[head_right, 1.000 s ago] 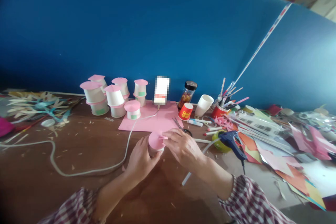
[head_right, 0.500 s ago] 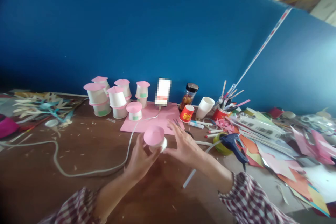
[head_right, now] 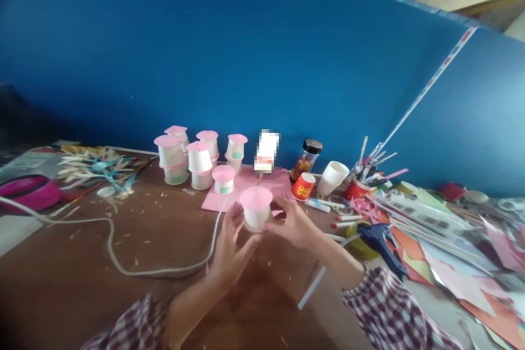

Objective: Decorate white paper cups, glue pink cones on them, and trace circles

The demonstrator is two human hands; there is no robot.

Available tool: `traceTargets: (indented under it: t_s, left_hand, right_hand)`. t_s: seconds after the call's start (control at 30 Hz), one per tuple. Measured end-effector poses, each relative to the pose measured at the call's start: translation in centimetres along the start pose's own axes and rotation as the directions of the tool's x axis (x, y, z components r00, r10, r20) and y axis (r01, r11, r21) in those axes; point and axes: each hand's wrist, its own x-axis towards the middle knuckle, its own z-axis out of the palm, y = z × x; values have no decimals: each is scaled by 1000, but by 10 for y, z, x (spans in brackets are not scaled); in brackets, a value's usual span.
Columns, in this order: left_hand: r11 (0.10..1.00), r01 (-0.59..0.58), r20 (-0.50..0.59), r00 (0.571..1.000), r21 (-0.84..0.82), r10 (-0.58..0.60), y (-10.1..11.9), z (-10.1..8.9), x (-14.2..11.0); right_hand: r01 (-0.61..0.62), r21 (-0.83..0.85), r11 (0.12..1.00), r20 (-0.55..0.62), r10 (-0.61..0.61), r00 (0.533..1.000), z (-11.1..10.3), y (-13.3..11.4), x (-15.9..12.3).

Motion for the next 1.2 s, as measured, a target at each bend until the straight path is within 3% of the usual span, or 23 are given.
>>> traceTargets:
  t_s: [0.17, 0.27, 0.37, 0.5, 0.87, 1.2]
  left_hand:
    - [996, 30, -56, 998, 89, -25, -2, 1, -5]
    - [987, 40, -61, 998, 154, -31, 2, 0, -4]
    - [990, 23, -134, 991, 140, -4, 6, -3, -2]
    - [990, -8, -169, 985, 139, 32, 6, -5, -1]
    - [988, 46, -132, 991, 150, -26, 6, -6, 0]
    - [986, 56, -91, 995, 157, -42, 8, -5, -3]
  right_hand:
    - [41, 1, 999, -223, -40, 974, 3, -5, 47]
    - [66, 5, 998, -292, -62, 954, 19, -9, 82]
    - [88, 16, 996, -345, -77, 935, 40, -8, 113]
    - [83, 12, 996, -390, -72, 918, 62, -3, 140]
    - [50, -5, 999, -356, -48, 933, 81, 20, 159]
    - [10, -17, 1000, -361, -15, 932, 81, 16, 163]
